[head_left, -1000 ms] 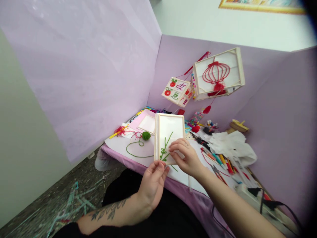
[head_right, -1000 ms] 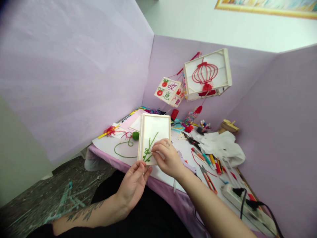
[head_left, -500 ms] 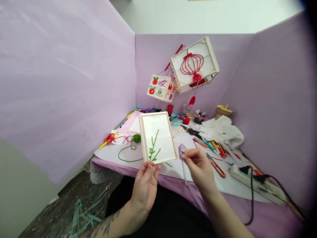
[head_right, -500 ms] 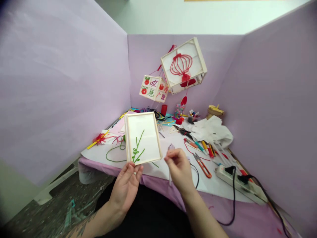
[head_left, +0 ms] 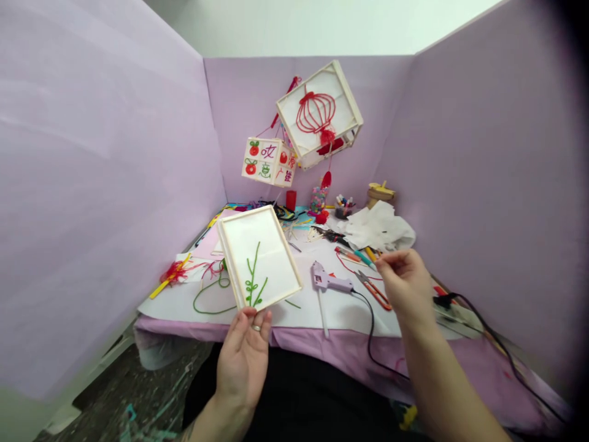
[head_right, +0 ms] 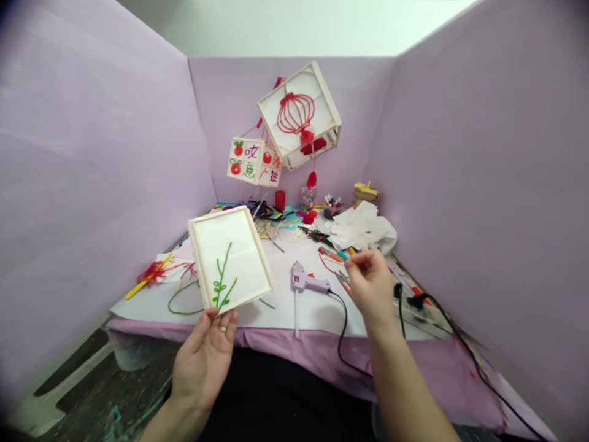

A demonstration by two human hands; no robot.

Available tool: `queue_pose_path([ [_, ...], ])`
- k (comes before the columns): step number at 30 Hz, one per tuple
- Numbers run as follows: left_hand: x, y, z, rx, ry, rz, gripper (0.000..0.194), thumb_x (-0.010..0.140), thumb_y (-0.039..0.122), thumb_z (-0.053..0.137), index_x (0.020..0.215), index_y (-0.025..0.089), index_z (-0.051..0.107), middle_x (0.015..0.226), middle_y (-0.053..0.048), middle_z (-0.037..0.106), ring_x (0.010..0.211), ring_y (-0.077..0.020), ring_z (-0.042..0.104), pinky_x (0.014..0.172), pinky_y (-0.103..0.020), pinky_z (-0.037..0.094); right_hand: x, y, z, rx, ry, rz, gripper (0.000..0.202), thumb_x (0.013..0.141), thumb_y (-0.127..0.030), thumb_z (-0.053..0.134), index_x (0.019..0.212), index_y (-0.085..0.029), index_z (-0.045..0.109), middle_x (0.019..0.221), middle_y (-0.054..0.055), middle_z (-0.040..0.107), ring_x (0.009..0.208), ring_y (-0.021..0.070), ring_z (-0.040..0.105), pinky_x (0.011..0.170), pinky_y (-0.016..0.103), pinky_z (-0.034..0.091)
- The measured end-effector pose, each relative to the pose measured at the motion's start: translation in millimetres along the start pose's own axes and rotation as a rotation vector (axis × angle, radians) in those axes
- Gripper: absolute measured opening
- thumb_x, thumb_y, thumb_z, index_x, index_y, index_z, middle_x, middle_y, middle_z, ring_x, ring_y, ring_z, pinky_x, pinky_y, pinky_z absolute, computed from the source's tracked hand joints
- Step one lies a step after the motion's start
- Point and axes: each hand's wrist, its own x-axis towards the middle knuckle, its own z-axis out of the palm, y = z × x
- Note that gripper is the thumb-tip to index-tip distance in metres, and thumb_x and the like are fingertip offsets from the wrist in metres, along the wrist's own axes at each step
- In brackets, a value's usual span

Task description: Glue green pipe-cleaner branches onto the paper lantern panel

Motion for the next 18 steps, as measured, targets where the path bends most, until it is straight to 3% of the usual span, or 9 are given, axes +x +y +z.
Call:
queue_pose_path([
  [3, -0.6, 1.2, 3.8, 0.004, 0.026, -0.008, 0.028, 0.09, 0.01, 0.047, 0.071, 0.011, 0.069, 0.083, -0.005, 0.067, 0.087, -0.0157, 0.065, 0.082, -0.033, 0.059, 22.5, 8.0, 12.7, -0.364, -0.203, 0.01, 0.015, 0.084, -0.033, 0.058, 0.083, -0.019, 0.054, 0.068, -0.001, 0.058, 0.06, 0.0152, 0.055, 0.055, 0.026, 0.042],
  [5, -0.5, 2.3, 5.1, 0.011, 0.039, -0.012, 0.031, 0.091, 0.01, 0.045, 0.071, 0.011, 0.069, 0.082, -0.005, 0.066, 0.085, -0.0158, 0.066, 0.081, -0.033, 0.059, 40.5, 11.9, 25.4, -0.734, -0.431, 0.048, 0.018, 0.092, -0.03, 0.045, 0.088, -0.018, 0.058, 0.073, 0.003, 0.065, 0.067, 0.017, 0.061, 0.06, 0.026, 0.044],
  [7, -0.1, 3.0, 5.4, 0.014, 0.044, -0.01, 0.032, 0.091, 0.01, 0.044, 0.071, 0.011, 0.069, 0.082, -0.005, 0.066, 0.085, -0.016, 0.066, 0.08, -0.033, 0.06, 58.6, 18.3, 36.3, -0.924, -0.558, 0.083, 0.019, 0.09, -0.025, 0.048, 0.086, -0.016, 0.064, 0.083, 0.009, 0.07, 0.08, 0.021, 0.065, 0.068, 0.028, 0.045],
  [11, 0.9, 3.0, 4.0, 0.013, 0.023, -0.012, 0.032, 0.091, 0.011, 0.045, 0.07, 0.011, 0.069, 0.083, -0.005, 0.067, 0.085, -0.0164, 0.065, 0.08, -0.033, 0.059, 80.5, 41.0, 50.3, -1.114, -0.692, 0.205, 0.013, 0.082, -0.022, 0.064, 0.082, -0.01, 0.07, 0.095, 0.02, 0.07, 0.099, 0.0307, 0.064, 0.081, 0.035, 0.046],
  [14, 0.9, 3.1, 3.3, 0.012, 0.022, -0.019, 0.03, 0.09, 0.011, 0.046, 0.07, 0.01, 0.069, 0.083, -0.005, 0.067, 0.084, -0.0169, 0.066, 0.08, -0.034, 0.059, 80.7, 57.5, 58.2, -1.201, -0.754, 0.294, 0.024, 0.088, -0.03, 0.063, 0.102, -0.01, 0.066, 0.11, 0.015, 0.066, 0.103, 0.0264, 0.062, 0.088, 0.041, 0.048],
  [18, -0.3, 2.6, 3.3, 0.003, 0.022, -0.017, 0.027, 0.088, 0.01, 0.049, 0.07, 0.01, 0.07, 0.082, -0.006, 0.067, 0.084, -0.0168, 0.065, 0.081, -0.033, 0.059, 75.8, 66.2, 64.1, -1.209, -0.785, 0.356, 0.031, 0.093, -0.033, 0.058, 0.119, -0.015, 0.057, 0.119, 0.009, 0.059, 0.101, 0.0216, 0.061, 0.085, 0.042, 0.053],
])
